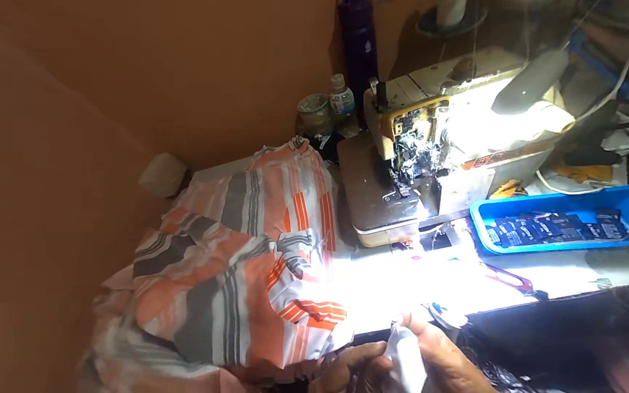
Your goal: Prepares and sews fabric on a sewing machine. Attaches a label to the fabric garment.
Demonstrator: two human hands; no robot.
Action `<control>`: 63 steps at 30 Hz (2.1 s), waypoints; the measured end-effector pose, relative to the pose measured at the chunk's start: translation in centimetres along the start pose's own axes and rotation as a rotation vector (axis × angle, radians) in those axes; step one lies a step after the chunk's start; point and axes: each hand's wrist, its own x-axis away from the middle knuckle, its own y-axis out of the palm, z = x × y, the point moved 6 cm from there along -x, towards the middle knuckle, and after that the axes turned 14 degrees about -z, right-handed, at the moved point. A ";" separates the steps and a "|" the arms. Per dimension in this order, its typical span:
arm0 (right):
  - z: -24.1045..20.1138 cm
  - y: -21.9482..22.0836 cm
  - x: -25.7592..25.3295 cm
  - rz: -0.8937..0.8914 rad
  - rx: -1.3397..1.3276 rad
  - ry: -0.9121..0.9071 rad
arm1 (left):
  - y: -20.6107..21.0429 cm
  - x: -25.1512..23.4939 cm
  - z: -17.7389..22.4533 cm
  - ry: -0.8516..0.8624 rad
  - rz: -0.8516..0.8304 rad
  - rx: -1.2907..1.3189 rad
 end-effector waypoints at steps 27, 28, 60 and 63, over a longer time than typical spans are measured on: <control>0.3 1.8 0.1 -0.171 0.851 -0.053 | -1.6 2.5 -0.1 -0.010 -0.023 0.002; 0.2 1.9 0.1 -0.179 0.899 -0.068 | -1.6 2.6 -0.4 -0.011 -0.031 0.038; 0.5 2.5 0.0 -0.233 1.195 -0.172 | -0.9 2.9 -1.7 -0.030 -0.162 0.220; 0.7 2.2 0.1 -0.228 1.176 -0.153 | -0.7 3.0 -1.6 -0.027 -0.140 0.205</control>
